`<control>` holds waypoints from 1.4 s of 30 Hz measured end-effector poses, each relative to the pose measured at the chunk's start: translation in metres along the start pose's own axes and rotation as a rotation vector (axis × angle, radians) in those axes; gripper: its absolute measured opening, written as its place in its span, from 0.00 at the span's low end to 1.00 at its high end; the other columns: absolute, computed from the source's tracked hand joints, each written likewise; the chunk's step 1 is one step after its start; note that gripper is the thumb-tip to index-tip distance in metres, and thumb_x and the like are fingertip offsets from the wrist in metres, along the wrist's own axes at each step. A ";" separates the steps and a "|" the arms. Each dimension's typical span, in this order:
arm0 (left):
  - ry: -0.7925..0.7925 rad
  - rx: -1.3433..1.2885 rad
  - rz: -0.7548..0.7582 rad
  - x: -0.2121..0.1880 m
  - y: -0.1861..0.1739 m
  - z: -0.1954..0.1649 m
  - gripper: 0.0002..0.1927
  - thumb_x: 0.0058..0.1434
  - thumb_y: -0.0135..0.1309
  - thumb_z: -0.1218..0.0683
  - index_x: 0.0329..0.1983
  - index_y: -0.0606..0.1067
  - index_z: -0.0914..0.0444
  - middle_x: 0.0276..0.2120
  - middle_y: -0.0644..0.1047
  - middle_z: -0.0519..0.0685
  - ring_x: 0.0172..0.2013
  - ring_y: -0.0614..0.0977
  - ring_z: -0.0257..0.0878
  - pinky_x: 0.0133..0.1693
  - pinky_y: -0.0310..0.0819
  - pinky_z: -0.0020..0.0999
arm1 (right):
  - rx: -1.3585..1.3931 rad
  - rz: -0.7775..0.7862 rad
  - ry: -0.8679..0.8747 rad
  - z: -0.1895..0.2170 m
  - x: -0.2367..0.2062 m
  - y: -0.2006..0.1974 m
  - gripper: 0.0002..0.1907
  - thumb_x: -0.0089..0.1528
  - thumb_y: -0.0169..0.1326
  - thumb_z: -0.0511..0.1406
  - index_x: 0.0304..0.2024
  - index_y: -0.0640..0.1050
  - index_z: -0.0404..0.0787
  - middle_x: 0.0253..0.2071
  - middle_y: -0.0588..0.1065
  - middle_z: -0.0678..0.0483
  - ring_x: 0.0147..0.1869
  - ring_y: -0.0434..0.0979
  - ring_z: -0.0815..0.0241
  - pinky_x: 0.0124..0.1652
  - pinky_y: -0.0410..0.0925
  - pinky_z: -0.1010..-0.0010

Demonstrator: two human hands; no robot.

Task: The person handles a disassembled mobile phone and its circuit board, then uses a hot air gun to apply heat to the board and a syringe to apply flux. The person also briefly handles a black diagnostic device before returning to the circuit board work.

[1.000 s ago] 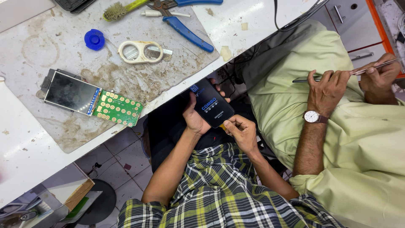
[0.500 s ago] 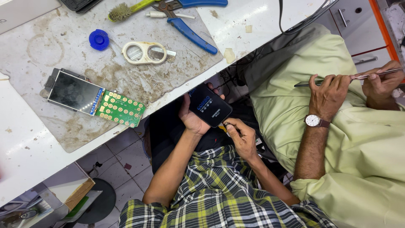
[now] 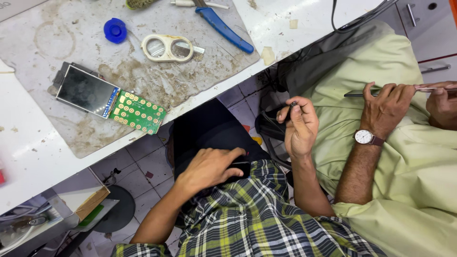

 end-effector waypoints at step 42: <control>-0.092 0.711 -1.107 -0.165 -0.187 -0.047 0.20 0.68 0.68 0.46 0.58 0.83 0.60 0.60 0.78 0.50 0.62 0.76 0.45 0.65 0.55 0.52 | -0.747 0.402 -0.599 0.090 -0.014 0.233 0.12 0.54 0.71 0.25 0.38 0.82 0.31 0.32 0.79 0.47 0.35 0.78 0.54 0.37 0.68 0.70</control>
Point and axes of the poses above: each hand's wrist, its own x-axis towards the middle knuckle, its own y-axis out of the palm, z = x × y, the point moved 10 cm from there along x, towards the middle knuckle
